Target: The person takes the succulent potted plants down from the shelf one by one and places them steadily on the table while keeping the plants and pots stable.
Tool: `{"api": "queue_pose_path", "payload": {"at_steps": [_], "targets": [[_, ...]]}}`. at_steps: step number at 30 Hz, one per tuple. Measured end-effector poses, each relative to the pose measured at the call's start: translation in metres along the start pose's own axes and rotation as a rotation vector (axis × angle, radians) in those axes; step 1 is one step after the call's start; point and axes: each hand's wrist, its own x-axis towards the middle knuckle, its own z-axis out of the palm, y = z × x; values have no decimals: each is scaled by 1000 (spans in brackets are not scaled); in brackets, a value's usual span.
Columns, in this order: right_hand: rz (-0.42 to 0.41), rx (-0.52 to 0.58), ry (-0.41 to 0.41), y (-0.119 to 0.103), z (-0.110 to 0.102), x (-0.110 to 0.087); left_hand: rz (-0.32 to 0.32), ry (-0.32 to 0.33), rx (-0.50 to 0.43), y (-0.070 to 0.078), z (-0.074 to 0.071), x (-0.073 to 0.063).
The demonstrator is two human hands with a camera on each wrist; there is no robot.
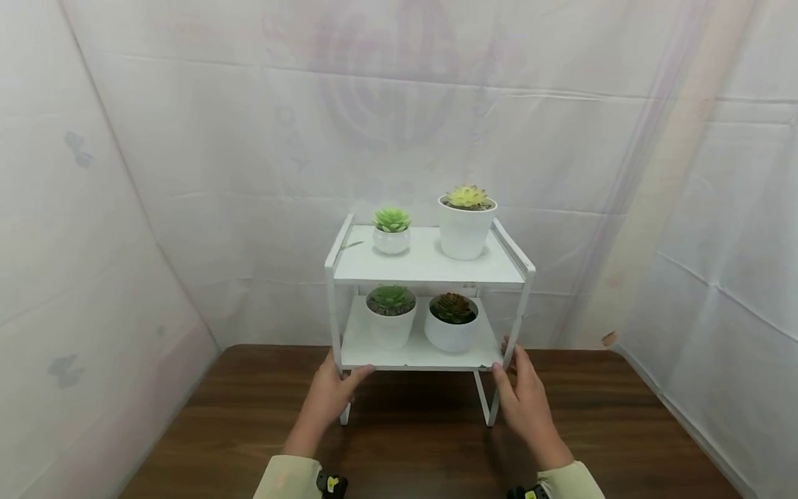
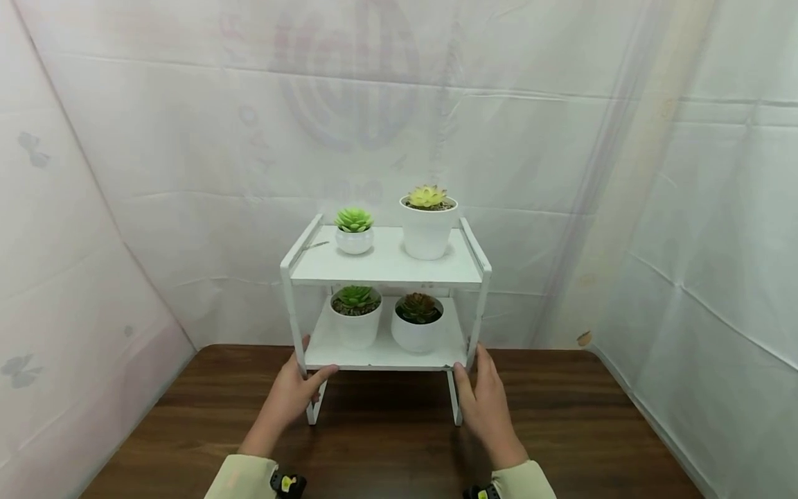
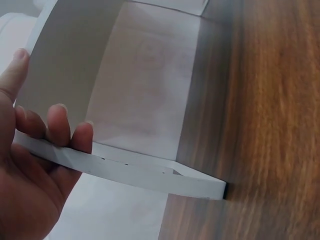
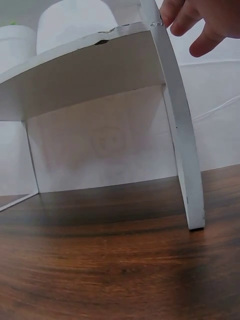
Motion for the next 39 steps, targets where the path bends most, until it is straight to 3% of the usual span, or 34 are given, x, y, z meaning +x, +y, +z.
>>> {"api": "queue_pose_path", "payload": {"at_steps": [8, 21, 28, 39], "targets": [[-34, -28, 68, 3, 4, -1, -6, 0, -8, 2, 1, -1], [5, -47, 96, -5, 5, 0, -25, -28, -9, 2, -3, 0], [-4, -61, 130, -7, 2, 0, 12, -43, -11, 4, -2, 1], [12, -104, 214, -20, -5, -4, 10, -51, -2, 4, -4, 0]]}}
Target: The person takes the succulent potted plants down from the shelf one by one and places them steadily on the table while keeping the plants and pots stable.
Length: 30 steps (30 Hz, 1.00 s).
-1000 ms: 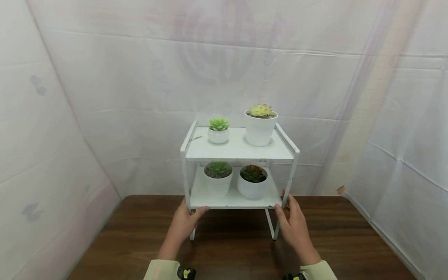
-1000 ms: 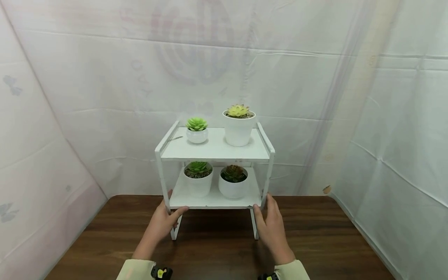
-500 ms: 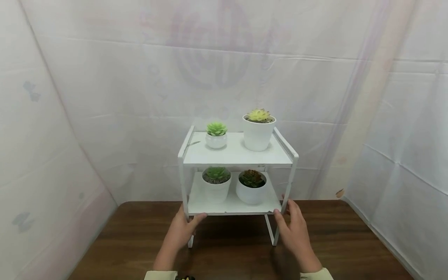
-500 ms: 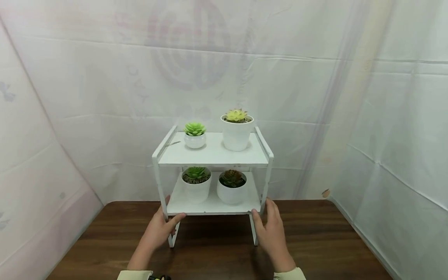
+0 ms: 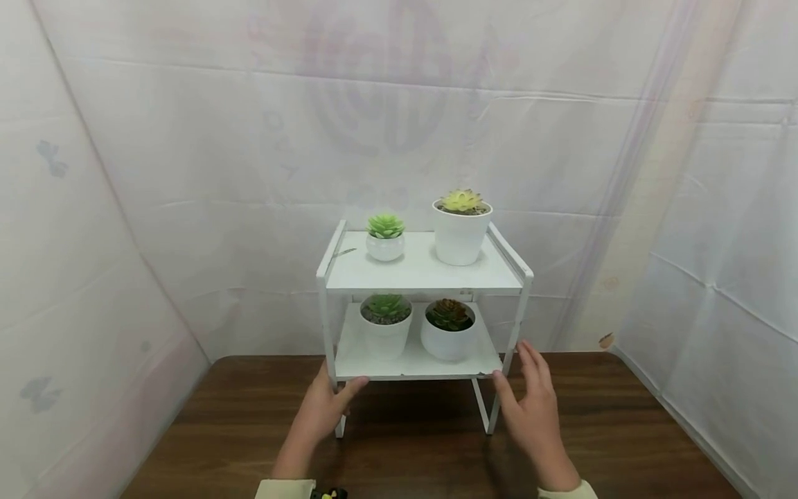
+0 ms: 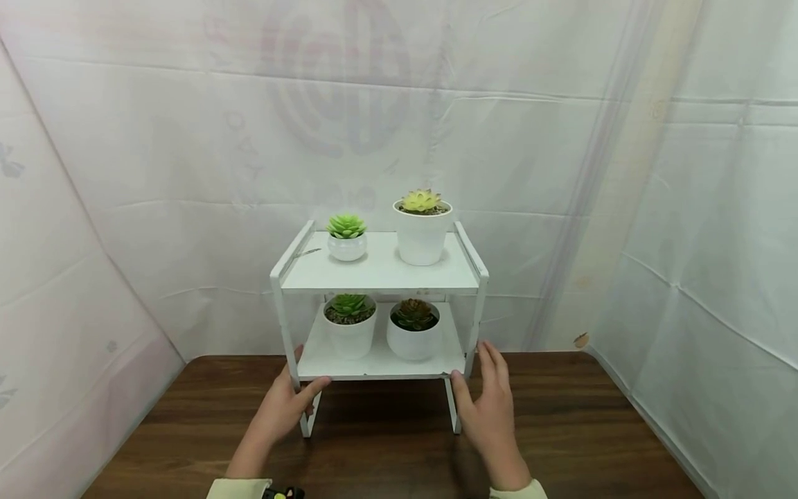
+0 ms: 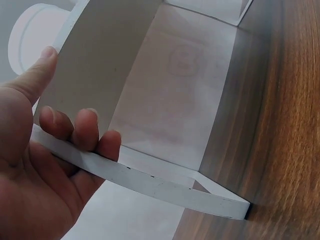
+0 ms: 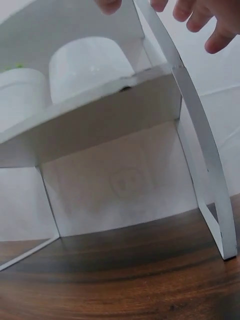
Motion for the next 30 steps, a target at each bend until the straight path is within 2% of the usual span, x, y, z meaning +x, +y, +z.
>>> {"api": "queue_pose_path", "payload": {"at_steps": [8, 12, 17, 20, 24, 30], "targets": [[-95, 9, 138, -14, -11, 1, -4, -6, -5, 0, -1, 1], [-167, 46, 167, -21, -14, 1, 5, -6, -10, -1, -1, 1], [-220, 82, 147, -29, -14, 3, 2, -2, -11, -1, -1, 0], [-201, 91, 126, -31, -13, 3, 1, -1, -7, -1, -1, 0], [-134, 109, 86, -33, -11, 3, 14, -4, -4, 0, -1, 0], [-15, 119, -23, -39, -8, 5, 11, -5, -7, 1, 0, -1]]}}
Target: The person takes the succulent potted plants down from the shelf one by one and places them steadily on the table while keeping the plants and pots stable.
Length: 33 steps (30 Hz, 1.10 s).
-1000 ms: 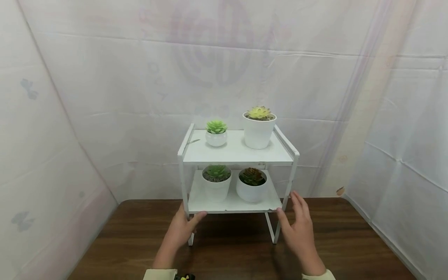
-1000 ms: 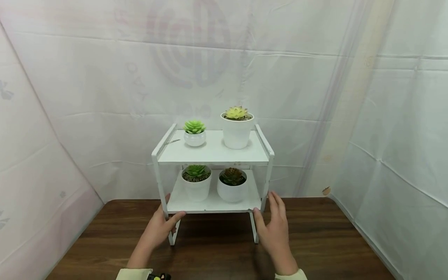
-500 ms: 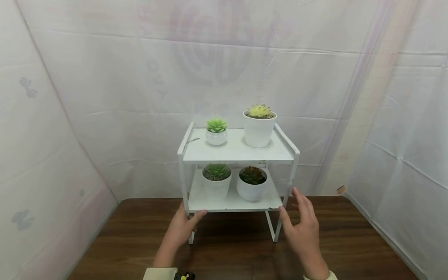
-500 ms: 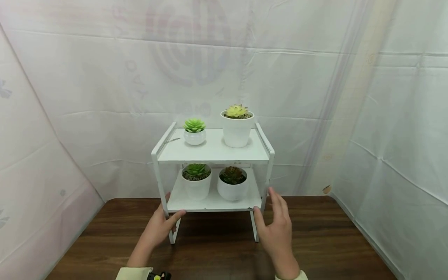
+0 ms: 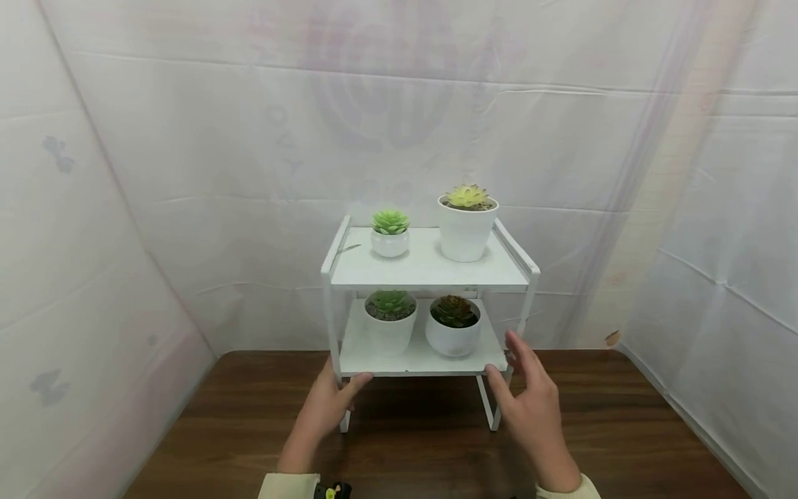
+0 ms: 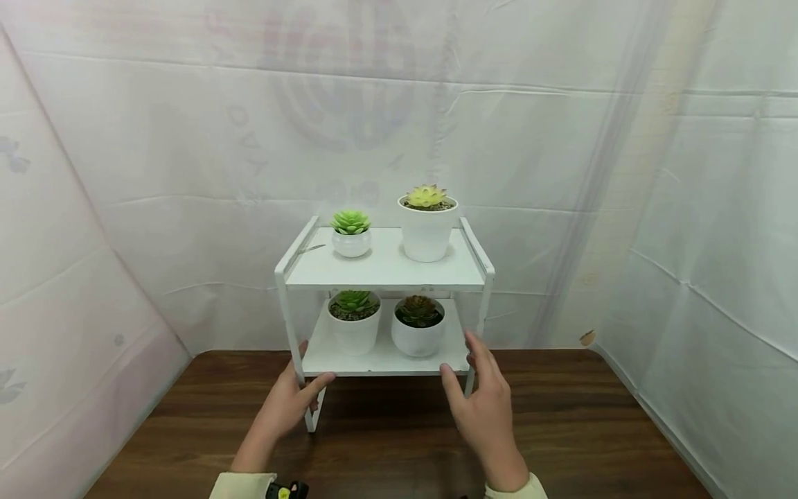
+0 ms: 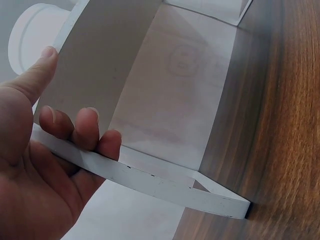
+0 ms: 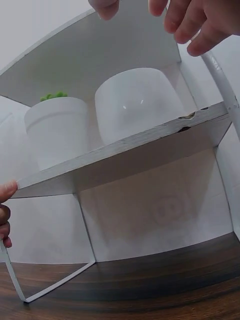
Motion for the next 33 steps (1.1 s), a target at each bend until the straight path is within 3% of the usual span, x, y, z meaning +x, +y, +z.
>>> {"api": "queue_pose_path", "payload": {"at_steps": [10, 24, 33], "targets": [[10, 34, -77, -4, 9, 5, -5, 1, 1, -1, -1, 0], [114, -21, -214, -7, 20, 13, 3, -9, -25, 0, -1, -1], [135, -23, -241, -4, 27, 18, 12, -10, -20, -2, 0, 0]]}}
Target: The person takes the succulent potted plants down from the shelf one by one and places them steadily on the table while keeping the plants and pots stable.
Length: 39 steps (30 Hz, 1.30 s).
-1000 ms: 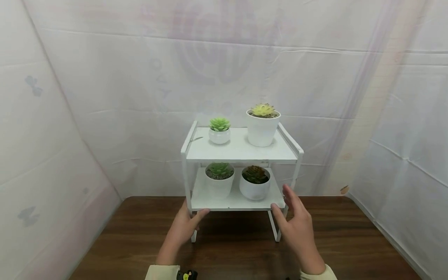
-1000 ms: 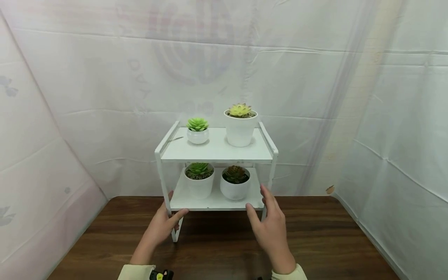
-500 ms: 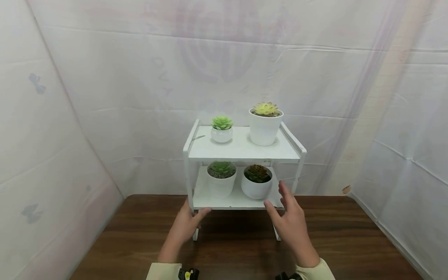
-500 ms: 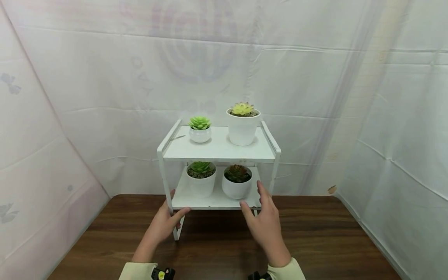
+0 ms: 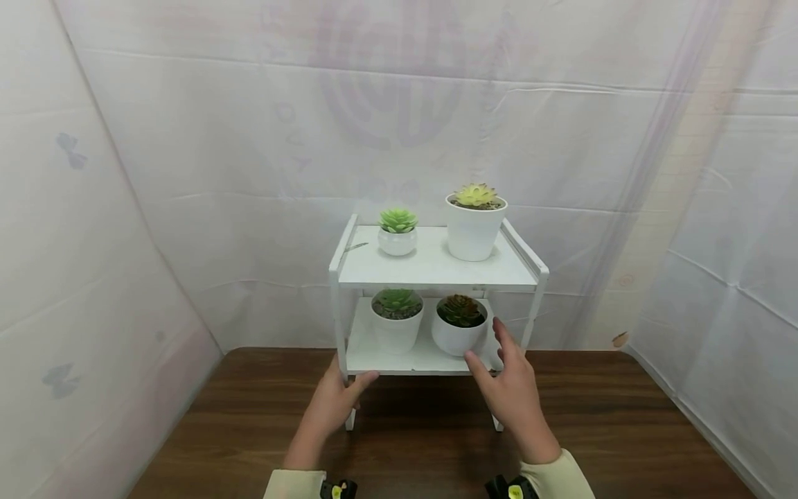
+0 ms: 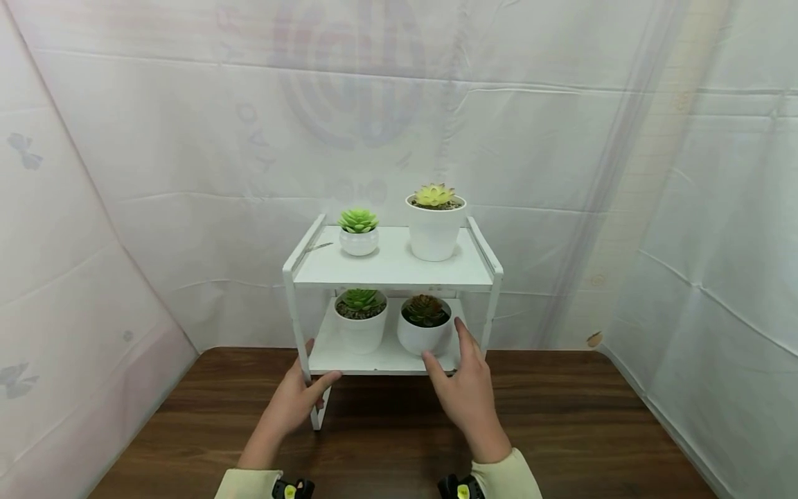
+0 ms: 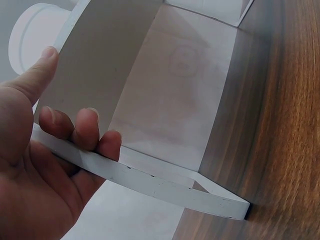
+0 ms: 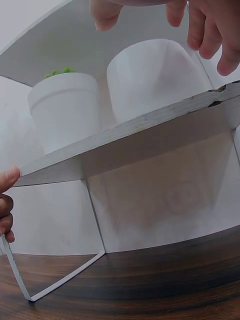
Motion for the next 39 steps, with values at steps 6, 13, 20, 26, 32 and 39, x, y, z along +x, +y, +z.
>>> {"api": "queue_pose_path", "payload": {"at_steps": [6, 13, 20, 26, 32, 39], "targets": [[24, 8, -9, 3, 4, 4, 0, 0, 1, 0, 0, 0], [48, 18, -10, 4, 8, 8, -4, -4, -6, 0, -1, 0], [78, 19, -10, 5, 14, 14, -5, -3, -8, 0, 0, 1], [112, 10, -23, 5, 17, 17, -5, -3, -12, 0, 0, 1], [139, 3, -37, 4, 18, 21, -10, -5, -6, 0, 0, 1], [129, -17, -28, 3, 20, 26, 4, -9, -12, 0, 0, 1]]}}
